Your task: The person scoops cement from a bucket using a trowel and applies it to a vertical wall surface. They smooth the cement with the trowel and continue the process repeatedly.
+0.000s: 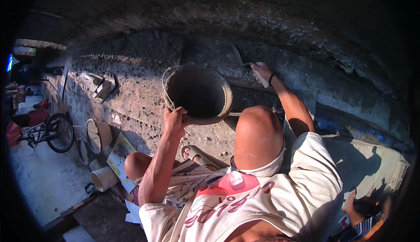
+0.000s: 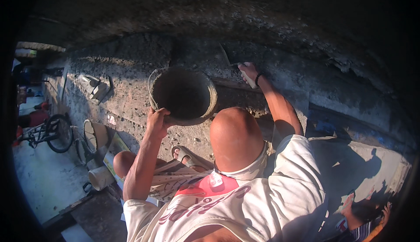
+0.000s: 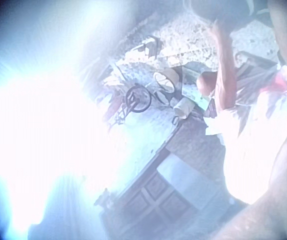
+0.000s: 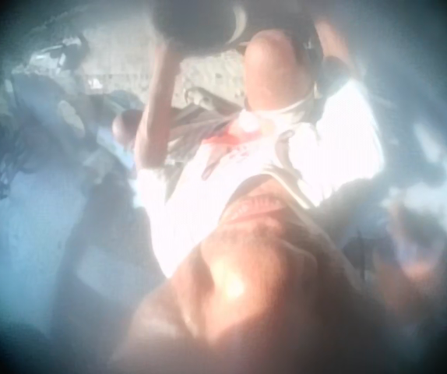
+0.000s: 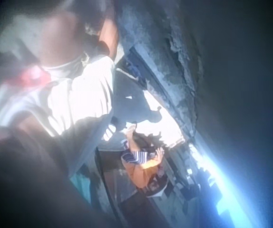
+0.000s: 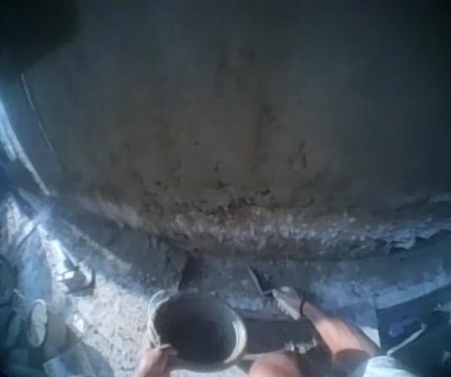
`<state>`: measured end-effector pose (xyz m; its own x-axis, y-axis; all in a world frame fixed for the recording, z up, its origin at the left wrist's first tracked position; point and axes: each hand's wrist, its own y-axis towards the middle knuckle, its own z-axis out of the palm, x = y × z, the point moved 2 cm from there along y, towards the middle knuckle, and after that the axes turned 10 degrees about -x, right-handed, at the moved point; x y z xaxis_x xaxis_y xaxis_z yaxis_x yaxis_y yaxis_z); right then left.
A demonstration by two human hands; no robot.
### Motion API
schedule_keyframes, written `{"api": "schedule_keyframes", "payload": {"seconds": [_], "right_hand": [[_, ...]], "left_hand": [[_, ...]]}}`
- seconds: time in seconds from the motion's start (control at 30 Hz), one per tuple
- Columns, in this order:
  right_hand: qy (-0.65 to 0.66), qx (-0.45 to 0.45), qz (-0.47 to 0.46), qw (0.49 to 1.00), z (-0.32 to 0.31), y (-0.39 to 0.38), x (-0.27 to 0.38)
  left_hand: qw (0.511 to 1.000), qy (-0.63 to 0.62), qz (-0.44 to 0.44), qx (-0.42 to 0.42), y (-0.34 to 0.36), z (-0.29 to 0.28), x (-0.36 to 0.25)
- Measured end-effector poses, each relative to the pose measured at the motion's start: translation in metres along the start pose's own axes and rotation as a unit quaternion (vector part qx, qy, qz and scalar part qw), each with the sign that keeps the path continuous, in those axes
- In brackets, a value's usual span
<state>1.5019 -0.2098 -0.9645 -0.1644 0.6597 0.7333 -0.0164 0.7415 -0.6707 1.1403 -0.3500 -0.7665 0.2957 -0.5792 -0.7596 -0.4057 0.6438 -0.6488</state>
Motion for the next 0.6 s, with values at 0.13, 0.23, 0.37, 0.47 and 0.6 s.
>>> {"api": "schedule_keyframes", "payload": {"seconds": [0.13,0.23,0.37,0.47,0.6], "right_hand": [[-0.005,-0.090,-0.008,0.996,-0.031,-0.034,-0.012],[0.008,-0.144,-0.026,0.989,-0.041,-0.055,-0.025],[0.068,-0.185,-0.024,0.980,-0.026,-0.086,-0.022],[0.079,-0.138,-0.039,0.987,0.014,-0.090,0.003],[0.020,-0.091,-0.033,0.995,0.024,-0.035,0.000]], "left_hand": [[1.000,-0.017,0.005,0.015,-0.006,-0.016,-0.002],[1.000,0.011,0.004,-0.017,-0.008,-0.016,0.003],[0.999,-0.019,-0.020,-0.041,-0.010,-0.018,0.011],[0.999,-0.017,-0.029,-0.027,-0.005,-0.023,0.020],[0.999,-0.017,-0.029,0.033,0.001,-0.005,0.024]]}}
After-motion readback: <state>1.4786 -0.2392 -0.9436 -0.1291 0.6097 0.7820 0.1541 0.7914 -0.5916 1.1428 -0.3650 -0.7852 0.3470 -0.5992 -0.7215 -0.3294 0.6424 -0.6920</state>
